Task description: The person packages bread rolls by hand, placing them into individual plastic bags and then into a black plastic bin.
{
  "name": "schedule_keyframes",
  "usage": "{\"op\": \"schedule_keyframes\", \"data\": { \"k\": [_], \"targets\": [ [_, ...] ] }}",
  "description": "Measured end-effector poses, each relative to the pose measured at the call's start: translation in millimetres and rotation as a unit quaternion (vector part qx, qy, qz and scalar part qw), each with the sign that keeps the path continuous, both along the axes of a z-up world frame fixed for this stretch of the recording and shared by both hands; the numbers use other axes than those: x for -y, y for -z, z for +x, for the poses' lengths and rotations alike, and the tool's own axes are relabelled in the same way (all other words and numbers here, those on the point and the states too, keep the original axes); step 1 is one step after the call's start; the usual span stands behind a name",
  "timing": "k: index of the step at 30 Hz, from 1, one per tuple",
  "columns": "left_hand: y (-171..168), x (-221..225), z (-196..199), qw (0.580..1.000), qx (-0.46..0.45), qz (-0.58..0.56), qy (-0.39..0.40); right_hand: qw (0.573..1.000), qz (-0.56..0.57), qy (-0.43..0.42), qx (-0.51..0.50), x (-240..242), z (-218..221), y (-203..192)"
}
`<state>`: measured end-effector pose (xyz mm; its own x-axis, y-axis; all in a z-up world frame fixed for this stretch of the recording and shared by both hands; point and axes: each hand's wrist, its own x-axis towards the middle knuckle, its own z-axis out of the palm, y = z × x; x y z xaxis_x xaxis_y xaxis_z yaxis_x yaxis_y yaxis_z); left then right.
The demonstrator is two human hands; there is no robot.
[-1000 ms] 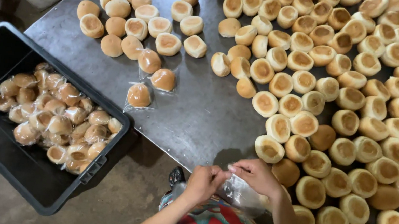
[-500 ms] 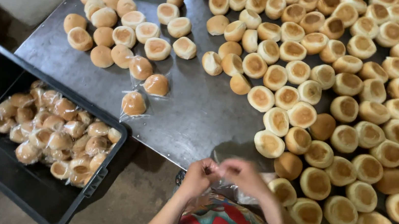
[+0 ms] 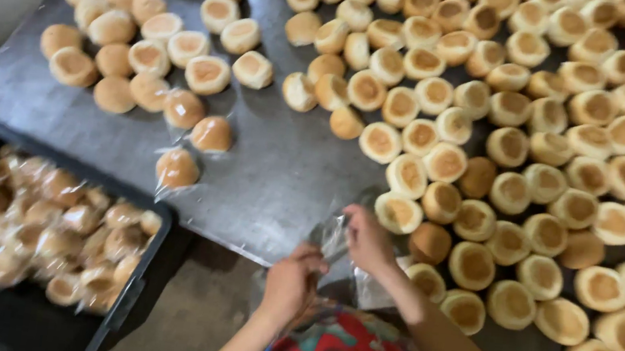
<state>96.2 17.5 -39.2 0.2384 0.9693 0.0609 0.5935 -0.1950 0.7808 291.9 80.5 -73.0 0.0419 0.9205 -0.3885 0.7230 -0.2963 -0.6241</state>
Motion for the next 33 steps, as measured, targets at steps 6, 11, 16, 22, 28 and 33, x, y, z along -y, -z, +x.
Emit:
{"op": "schedule_keyframes", "data": {
  "k": [6, 11, 16, 22, 28, 33],
  "targets": [
    [-5.5, -14.1, -15.2, 0.998, -0.037, -0.030, -0.045, 0.936, 0.205, -0.222, -0.181, 56.5, -14.8, -56.0],
    [-30.6, -18.7, 5.7, 0.985, -0.085, -0.136, 0.058, 0.909, -0.119, -0.394, 0.066, 38.2, -35.3, -66.4],
    [17.0, -25.1, -64.1, 0.986, -0.092, -0.109, -0.083, 0.886, 0.167, -0.417, -0.116, -30.3, -15.2, -35.8],
    [28.9, -15.9, -70.8, 0.983, -0.088, -0.132, -0.096, 0.963, 0.233, -0.085, 0.100, -172.6, 33.9, -27.9],
    [57.4, -6.1, -70.9, 0.981, -0.039, -0.159, -0.106, 0.921, 0.197, -0.153, 0.300, -165.0, 20.2, 74.4],
    [35.5, -9.8, -61.6, 0.967, -0.048, -0.224, -0.108, 0.982, 0.004, -0.160, 0.099, -141.1, -10.4, 29.7]
  ]
}}
